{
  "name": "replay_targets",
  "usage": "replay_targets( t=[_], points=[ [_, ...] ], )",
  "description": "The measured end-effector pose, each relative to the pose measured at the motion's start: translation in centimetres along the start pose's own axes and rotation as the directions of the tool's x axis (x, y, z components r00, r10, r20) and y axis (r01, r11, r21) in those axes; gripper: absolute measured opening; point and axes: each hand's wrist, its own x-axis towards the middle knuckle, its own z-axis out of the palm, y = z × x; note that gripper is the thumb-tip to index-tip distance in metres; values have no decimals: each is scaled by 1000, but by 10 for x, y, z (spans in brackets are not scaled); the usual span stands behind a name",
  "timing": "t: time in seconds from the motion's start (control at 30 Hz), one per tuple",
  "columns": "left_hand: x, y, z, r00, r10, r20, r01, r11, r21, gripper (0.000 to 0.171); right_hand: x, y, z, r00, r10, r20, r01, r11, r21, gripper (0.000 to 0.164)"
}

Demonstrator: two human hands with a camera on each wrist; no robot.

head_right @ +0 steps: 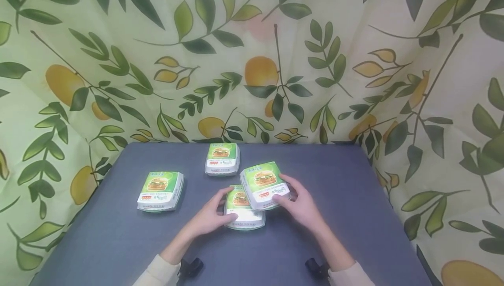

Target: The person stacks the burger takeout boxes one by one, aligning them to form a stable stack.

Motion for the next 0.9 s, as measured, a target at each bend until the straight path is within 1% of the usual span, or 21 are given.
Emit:
replay_targets(
  t=[0.1, 0.27, 0.43, 0.6, 0.67, 0.77, 0.9],
  points=[
    [0, 0, 0, 1000, 8, -1, -8, 1000, 0, 80, -1, -2, 3, 1000, -3, 9, 3, 1000, -5, 69],
    [1, -2, 1, 999, 35, -5, -36, 999, -6, 80, -4, -3, 7, 1000, 15, 9, -15, 1000, -10, 70],
    [1, -4, 1, 998, 56, -14, -56, 998, -30, 80, -7, -8, 12, 1000, 17, -2, -17, 999, -46, 70],
    [-1, -7, 0, 996, 83, -43, -85, 995, -47, 77, -10, -11, 17, 1000, 15, -13, -16, 997, -75, 71],
    [-3, -4, -1, 993, 95, -67, -99, 993, -60, 75, -11, -12, 19, 1000, 12, -19, -13, 996, -87, 70],
    [-7, 1, -3, 990, 105, -91, -110, 992, -56, 72, -12, -16, 21, 1000, 8, -28, -11, 995, -104, 71],
    [-10, 9, -5, 988, 116, -98, -122, 991, -51, 74, -12, -18, 24, 999, 7, -49, -13, 992, -129, 73]
  ],
)
